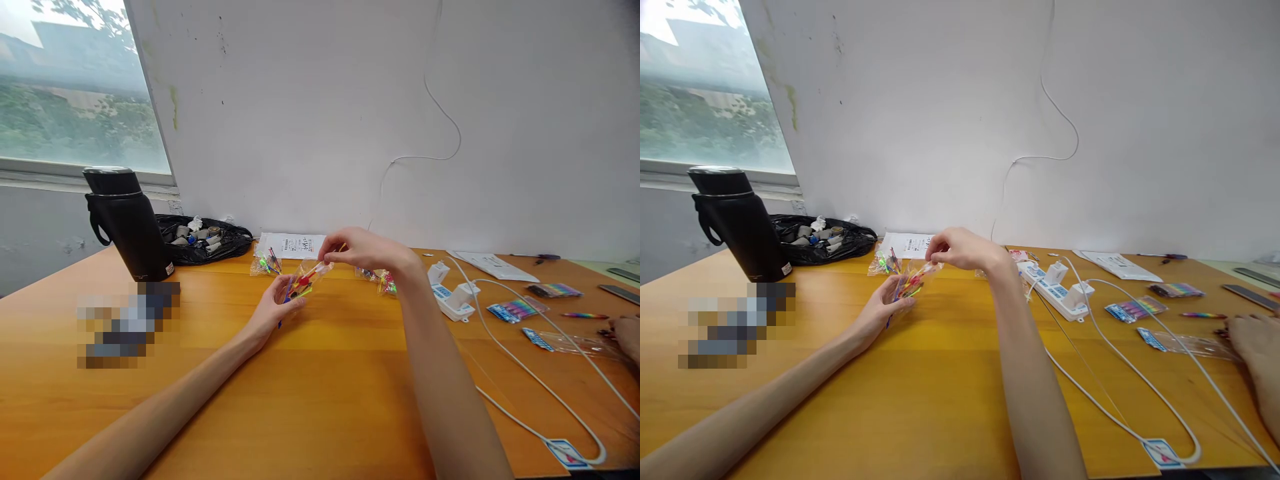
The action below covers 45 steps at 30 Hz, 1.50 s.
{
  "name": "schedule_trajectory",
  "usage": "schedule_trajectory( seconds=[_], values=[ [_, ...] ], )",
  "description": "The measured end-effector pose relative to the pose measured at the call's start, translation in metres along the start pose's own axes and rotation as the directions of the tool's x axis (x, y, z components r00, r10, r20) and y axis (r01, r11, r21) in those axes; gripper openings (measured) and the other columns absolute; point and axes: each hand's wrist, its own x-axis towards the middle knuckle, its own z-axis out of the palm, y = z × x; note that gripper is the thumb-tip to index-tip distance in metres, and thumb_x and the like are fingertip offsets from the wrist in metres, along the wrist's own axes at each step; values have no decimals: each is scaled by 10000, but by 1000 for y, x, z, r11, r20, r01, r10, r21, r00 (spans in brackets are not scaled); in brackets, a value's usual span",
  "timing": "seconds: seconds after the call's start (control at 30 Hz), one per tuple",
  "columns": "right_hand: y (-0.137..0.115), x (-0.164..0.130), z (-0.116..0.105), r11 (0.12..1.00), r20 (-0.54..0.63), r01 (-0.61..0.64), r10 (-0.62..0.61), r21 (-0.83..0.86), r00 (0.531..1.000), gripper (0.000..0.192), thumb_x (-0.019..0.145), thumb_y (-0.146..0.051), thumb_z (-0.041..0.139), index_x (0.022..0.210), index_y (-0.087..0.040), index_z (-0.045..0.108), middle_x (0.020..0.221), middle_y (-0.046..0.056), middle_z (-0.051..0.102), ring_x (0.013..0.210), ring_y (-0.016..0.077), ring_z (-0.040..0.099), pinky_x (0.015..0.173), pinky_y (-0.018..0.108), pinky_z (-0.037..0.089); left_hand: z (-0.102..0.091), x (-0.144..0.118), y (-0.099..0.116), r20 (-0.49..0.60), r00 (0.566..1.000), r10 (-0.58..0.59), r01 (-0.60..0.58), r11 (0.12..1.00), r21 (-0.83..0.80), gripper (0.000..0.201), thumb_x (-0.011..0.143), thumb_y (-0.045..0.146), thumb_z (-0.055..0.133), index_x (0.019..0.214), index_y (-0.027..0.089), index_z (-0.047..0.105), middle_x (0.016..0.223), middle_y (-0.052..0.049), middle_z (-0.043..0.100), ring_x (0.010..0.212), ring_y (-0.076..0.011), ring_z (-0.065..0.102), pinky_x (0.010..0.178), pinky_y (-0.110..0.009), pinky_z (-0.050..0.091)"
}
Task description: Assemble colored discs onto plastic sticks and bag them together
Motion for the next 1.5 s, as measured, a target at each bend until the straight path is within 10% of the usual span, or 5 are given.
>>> schedule_trajectory(
  seconds=[1.07, 1.3, 1.5],
  values=[
    [-13, 17, 20, 992, 86, 120, -124, 46, 989, 225, 874, -375, 610, 868, -205, 756, 895, 42, 748, 805, 167, 640, 637, 249, 420, -3, 3, -1, -84, 996, 32, -26, 997, 75, 487, 745, 340, 798, 1181, 249, 602, 1254, -69, 661, 1241, -266, 567, 1076, -383, 373],
    [-6, 15, 12, 991, -93, 131, -133, -32, 987, 179, 841, -189, 585, 897, -198, 755, 881, 21, 733, 776, 135, 617, 642, 227, 411, -4, 5, 3, -97, 995, 28, -35, 997, -70, 453, 754, 360, 795, 1157, 262, 613, 1345, -58, 594, 1318, -277, 496, 1113, -416, 365],
    [-3, 9, 8, 988, -171, 148, -139, 38, 975, 197, 821, -145, 556, 896, -180, 735, 899, 30, 735, 821, 141, 643, 653, 216, 443, -14, 7, 9, 205, 966, -157, 208, 943, -259, 473, 891, 469, 625, 1310, 271, 531, 1437, -114, 514, 1366, -325, 433, 1028, -518, 452]
  ],
)
